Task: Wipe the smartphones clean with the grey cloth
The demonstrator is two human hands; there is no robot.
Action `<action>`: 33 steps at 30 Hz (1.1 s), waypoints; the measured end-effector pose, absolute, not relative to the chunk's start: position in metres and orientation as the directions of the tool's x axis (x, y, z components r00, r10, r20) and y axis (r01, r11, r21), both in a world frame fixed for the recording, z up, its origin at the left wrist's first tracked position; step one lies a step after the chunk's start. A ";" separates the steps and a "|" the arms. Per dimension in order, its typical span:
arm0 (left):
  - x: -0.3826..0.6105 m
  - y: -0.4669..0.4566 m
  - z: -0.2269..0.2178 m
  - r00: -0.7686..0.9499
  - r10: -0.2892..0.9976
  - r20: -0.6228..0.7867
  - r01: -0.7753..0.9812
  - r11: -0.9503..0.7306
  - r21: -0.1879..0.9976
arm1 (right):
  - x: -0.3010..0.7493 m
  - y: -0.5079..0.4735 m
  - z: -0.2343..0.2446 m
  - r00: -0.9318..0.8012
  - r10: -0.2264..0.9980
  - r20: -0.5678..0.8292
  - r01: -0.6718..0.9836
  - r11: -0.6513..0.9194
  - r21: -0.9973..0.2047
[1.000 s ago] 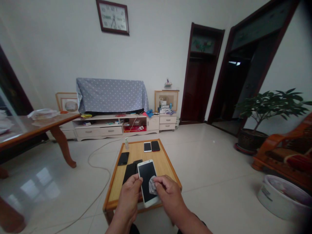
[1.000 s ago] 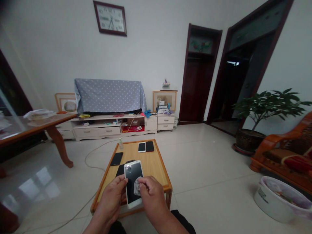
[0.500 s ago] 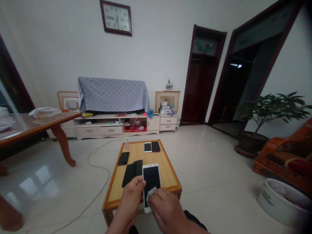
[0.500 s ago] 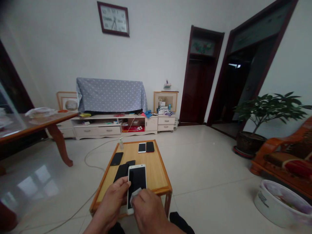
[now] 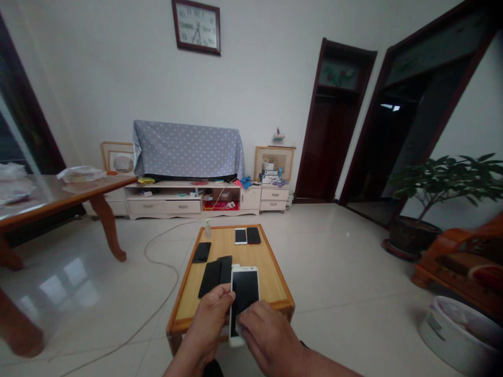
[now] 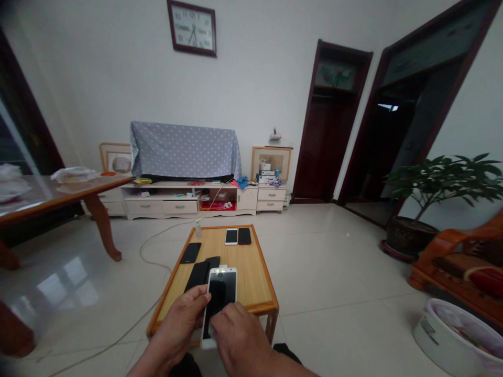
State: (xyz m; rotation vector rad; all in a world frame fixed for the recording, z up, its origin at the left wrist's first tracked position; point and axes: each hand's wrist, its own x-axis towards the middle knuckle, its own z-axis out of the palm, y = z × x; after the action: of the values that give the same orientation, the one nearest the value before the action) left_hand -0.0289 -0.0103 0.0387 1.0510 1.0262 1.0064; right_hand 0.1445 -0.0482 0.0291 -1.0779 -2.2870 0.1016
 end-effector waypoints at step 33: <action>-0.025 -0.015 0.047 0.317 0.941 -0.119 -0.103 0.159 0.982 | 0.138 0.003 0.064 -0.194 0.743 0.641 0.761 0.527 -0.379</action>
State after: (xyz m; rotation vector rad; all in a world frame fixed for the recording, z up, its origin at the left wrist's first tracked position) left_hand -0.0247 -0.0152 0.0474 1.1485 0.9517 0.9355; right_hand 0.1379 0.0026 0.0641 -1.2261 -1.9478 -0.0284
